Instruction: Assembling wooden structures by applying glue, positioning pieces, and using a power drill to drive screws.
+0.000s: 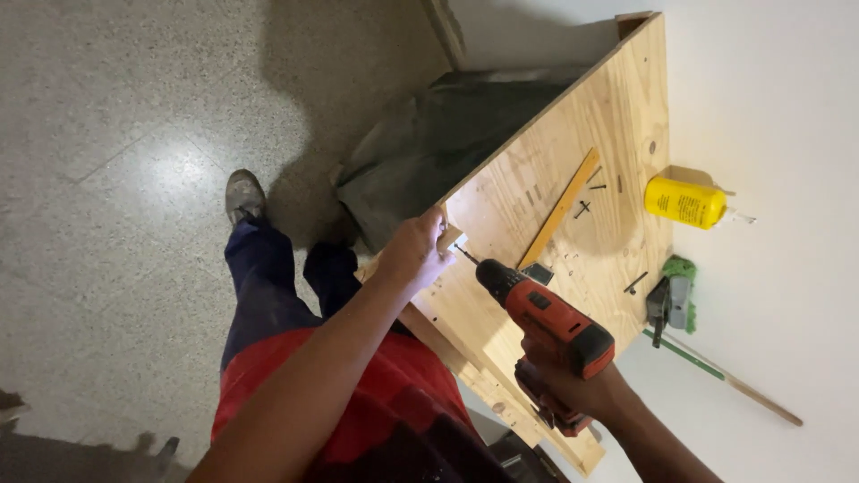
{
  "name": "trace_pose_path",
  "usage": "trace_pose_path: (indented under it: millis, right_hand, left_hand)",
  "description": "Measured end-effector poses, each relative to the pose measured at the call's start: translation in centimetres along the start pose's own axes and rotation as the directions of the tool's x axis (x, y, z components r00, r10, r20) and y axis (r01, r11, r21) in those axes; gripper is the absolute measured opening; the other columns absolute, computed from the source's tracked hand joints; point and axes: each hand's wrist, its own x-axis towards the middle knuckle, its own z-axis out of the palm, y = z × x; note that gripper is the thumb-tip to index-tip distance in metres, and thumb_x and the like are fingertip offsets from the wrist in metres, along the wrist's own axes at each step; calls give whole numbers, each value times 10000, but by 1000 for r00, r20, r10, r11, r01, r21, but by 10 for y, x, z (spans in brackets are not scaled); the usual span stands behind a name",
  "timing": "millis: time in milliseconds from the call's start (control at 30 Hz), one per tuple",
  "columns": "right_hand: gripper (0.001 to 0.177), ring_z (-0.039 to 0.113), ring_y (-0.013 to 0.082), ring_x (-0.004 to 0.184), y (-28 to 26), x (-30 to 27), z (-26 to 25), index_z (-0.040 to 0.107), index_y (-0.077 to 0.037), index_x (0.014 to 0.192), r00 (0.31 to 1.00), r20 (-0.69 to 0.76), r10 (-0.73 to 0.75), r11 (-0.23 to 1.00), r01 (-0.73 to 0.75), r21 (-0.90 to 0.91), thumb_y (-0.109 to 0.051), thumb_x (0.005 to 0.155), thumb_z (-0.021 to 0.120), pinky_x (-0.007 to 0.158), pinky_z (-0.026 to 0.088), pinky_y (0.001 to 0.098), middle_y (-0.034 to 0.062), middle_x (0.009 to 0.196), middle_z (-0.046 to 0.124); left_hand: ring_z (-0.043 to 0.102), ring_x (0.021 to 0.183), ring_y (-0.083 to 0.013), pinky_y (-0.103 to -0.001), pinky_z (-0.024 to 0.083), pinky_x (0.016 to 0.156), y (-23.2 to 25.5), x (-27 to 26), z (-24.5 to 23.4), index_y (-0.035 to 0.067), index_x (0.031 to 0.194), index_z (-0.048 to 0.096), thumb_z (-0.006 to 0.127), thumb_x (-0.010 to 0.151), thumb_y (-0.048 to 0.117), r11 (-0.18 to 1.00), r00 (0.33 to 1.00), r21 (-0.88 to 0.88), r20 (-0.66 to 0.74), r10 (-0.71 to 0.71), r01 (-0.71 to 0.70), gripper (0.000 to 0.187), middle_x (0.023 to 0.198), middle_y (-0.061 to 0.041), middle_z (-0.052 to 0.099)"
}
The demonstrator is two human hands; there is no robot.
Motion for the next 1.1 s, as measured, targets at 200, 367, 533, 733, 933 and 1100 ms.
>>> trace_pose_path:
  millis: [200, 367, 533, 733, 933, 1100]
  right_hand:
    - [232, 384, 242, 334, -7, 2, 4, 400, -26, 729, 995, -36, 98, 994, -96, 44, -82, 947, 459, 272, 299, 353, 167, 499, 425]
    - [285, 372, 258, 282, 11, 24, 4, 404, -5, 660, 999, -33, 33, 999, -33, -7, -54, 940, 430, 233, 303, 381, 191, 447, 425]
    - [349, 283, 66, 404, 84, 81, -10, 282, -155, 655, 951, 249, -182, 805, 290, -517, 5, 849, 523, 375, 247, 252, -51, 489, 261]
    - [252, 265, 147, 366, 80, 84, -3, 354, -102, 794, 941, 257, -220, 895, 90, 436, 137, 824, 431, 304, 314, 325, 0, 504, 222]
    - [247, 294, 56, 403, 48, 66, 1, 400, -207, 778, 942, 270, -198, 605, 334, -723, 4, 877, 481, 349, 316, 218, -71, 493, 245]
    - [211, 354, 147, 416, 33, 55, 4, 386, -129, 790, 985, 62, -164, 960, 174, -220, 39, 881, 477, 374, 365, 292, 14, 517, 304]
  left_hand:
    - [709, 774, -223, -355, 559, 600, 0, 0, -1, 121, 1066, 521, 864, 819, 158, 999, 999, 33, -19, 38, -38, 424, 948, -69, 695]
    - [745, 916, -241, -325, 608, 678, 10, -1, -14, 95, 1151, 570, 854, 840, 166, 998, 997, -8, 49, -54, 55, 426, 1083, -91, 718]
    - [613, 692, -225, -399, 460, 548, -3, 4, -3, 97, 974, 499, 768, 850, 104, 1000, 1000, -20, 8, 17, -17, 296, 837, -61, 617]
    - [664, 729, -235, -363, 520, 565, -1, 2, -4, 111, 1052, 514, 814, 856, 148, 998, 1000, 61, 7, 24, -25, 360, 875, -81, 643]
    - [674, 741, -223, -348, 538, 554, 3, 1, -9, 100, 1058, 547, 838, 837, 141, 999, 1000, 34, 6, 17, -17, 367, 913, -88, 663]
    - [647, 696, -230, -361, 514, 518, -1, 2, -6, 96, 1016, 537, 796, 832, 87, 999, 999, 9, -13, 47, -47, 317, 868, -96, 647]
